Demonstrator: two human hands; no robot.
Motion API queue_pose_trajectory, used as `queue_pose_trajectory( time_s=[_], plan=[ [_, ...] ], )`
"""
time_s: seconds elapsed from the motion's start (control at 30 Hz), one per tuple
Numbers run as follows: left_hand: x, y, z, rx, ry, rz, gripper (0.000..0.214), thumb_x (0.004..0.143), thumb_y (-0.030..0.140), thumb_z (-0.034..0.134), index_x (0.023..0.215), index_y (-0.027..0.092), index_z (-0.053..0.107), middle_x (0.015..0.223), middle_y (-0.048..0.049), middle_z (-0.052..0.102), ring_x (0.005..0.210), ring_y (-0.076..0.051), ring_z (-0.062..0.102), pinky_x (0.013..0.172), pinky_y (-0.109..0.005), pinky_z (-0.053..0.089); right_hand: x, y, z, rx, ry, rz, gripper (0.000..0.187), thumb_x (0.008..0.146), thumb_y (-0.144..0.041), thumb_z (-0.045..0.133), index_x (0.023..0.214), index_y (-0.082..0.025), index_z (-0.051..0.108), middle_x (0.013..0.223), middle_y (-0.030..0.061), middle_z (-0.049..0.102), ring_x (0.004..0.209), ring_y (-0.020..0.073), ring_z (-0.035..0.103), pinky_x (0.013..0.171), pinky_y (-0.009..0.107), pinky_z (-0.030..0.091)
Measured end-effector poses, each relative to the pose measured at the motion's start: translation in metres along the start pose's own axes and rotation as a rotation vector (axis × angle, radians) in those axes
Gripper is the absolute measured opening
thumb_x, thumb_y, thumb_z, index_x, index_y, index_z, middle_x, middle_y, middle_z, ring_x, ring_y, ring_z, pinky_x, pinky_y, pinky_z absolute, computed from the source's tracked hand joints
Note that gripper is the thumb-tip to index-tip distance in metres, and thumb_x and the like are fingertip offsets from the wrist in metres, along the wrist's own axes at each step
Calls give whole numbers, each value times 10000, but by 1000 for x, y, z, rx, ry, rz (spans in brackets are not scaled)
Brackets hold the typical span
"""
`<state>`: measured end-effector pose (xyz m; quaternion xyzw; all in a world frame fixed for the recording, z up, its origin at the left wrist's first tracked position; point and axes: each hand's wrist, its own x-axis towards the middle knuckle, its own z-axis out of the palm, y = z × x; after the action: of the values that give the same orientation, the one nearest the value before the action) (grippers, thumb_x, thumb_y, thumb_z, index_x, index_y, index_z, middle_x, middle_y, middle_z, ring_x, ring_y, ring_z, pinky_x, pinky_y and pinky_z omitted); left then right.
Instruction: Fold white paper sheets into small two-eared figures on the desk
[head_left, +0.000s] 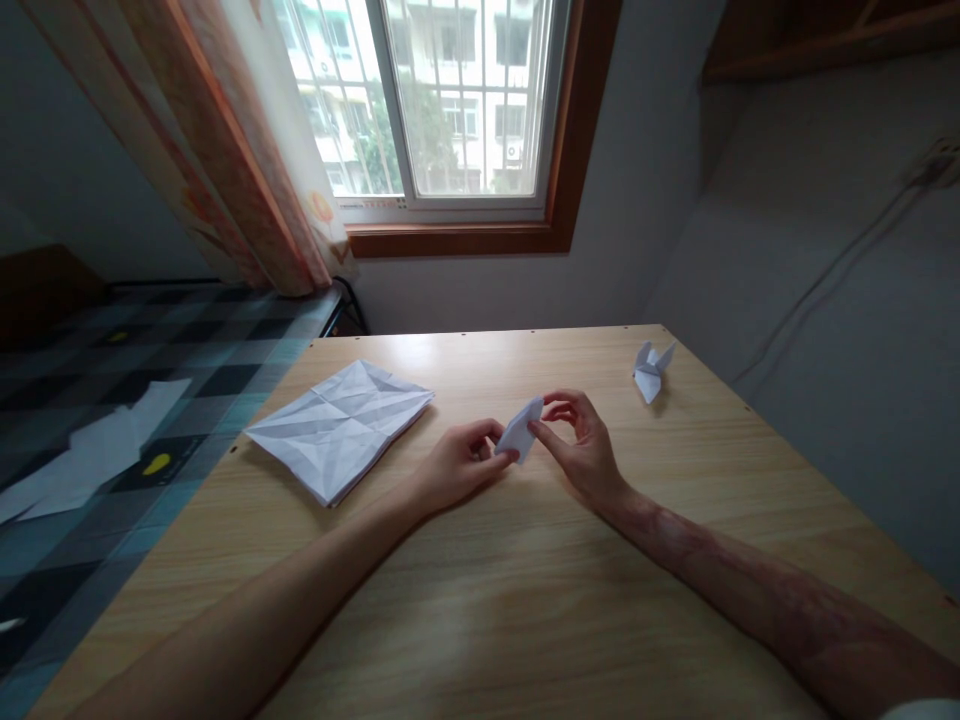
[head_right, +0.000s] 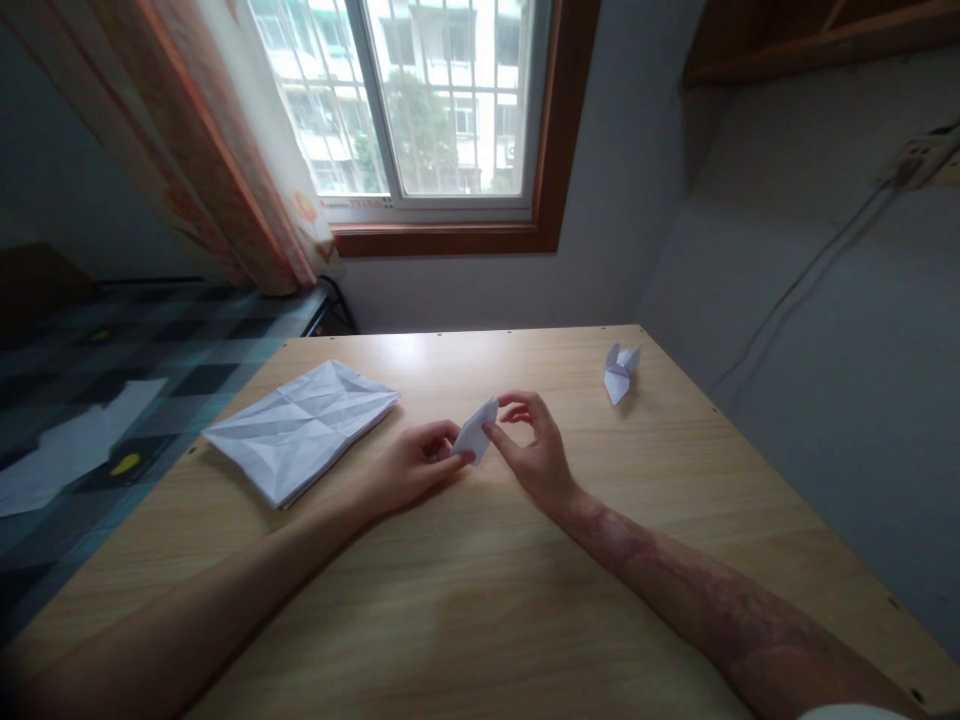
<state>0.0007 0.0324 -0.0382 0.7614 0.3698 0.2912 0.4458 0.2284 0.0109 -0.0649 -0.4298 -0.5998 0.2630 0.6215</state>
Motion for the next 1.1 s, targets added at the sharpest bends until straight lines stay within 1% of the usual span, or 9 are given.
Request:
queue_pose_trajectory(
  time_s=[0.17, 0.3, 0.4, 0.57, 0.63, 0.8, 0.87, 0.97, 1.1],
  plan=[
    [-1, 2, -1, 0, -2, -9, 365, 963, 544, 758, 974, 180, 753, 664, 45, 531, 609, -119, 459, 550, -230, 305, 1, -2, 0, -64, 33, -51, 228, 989, -357, 808, 1167, -288, 683, 1189, 51, 708, 1023, 240, 679, 970, 430, 575],
    [-1, 1, -1, 4, 12, -11, 341, 979, 521, 749, 989, 179, 747, 639, 58, 506, 583, -110, 444, 542, -228, 288, 3, -8, -3, -135, 78, -149, 54, 1061, -328, 720, 1081, -281, 705, 1147, 62, 703, 1066, 257, 670, 990, 446, 557],
    [0, 2, -1, 25, 36, 3, 354, 987, 530, 737, 965, 177, 746, 632, 54, 518, 580, -109, 448, 540, -227, 292, 3, -14, -5, -213, 89, -230, 68, 1083, -323, 688, 1046, -281, 726, 1137, 79, 699, 1149, 290, 659, 1045, 492, 533],
    [1, 1, -1, 11, 110, -31, 417, 992, 585, 723, 989, 169, 752, 648, 35, 584, 579, -116, 499, 515, -217, 302, 0, -20, -7, -292, 131, -282, 65, 1070, -334, 709, 1037, -294, 749, 1206, 90, 693, 1196, 316, 653, 1084, 541, 521],
    [2, 0, -1, -9, 143, -44, 446, 995, 614, 713, 1007, 169, 747, 638, 32, 603, 553, -117, 510, 495, -216, 297, -2, -22, -7, -276, 92, -297, 65, 1079, -333, 693, 1040, -299, 732, 1187, 88, 722, 1182, 318, 671, 1074, 543, 531],
    [4, -1, 0, -76, 146, -65, 461, 1007, 628, 693, 1059, 171, 724, 605, 32, 613, 501, -114, 515, 468, -207, 310, -10, -24, -6, -79, -165, -263, 72, 1125, -315, 615, 1085, -311, 675, 1151, 69, 789, 1117, 294, 731, 1028, 499, 571],
    [4, -1, 0, -101, 146, -80, 446, 1004, 614, 694, 1063, 172, 711, 597, 34, 610, 490, -109, 501, 463, -201, 304, -12, -24, -6, -38, -233, -227, 81, 1135, -338, 600, 1101, -310, 668, 1156, 73, 794, 1118, 289, 742, 1040, 494, 576],
    [4, -1, 1, -114, 150, -93, 412, 998, 576, 694, 1063, 170, 709, 604, 27, 623, 497, -109, 510, 472, -196, 315, -14, -24, -6, -39, -281, -179, 120, 1144, -386, 584, 1111, -306, 667, 1155, 81, 797, 1132, 291, 745, 1056, 498, 576],
    [4, -1, 0, -129, 160, -92, 384, 988, 544, 697, 1042, 165, 726, 611, 19, 634, 514, -116, 536, 483, -198, 327, -13, -24, -6, -49, -305, -173, 143, 1149, -397, 577, 1133, -299, 681, 1154, 84, 791, 1140, 286, 739, 1069, 496, 568]
  ],
)
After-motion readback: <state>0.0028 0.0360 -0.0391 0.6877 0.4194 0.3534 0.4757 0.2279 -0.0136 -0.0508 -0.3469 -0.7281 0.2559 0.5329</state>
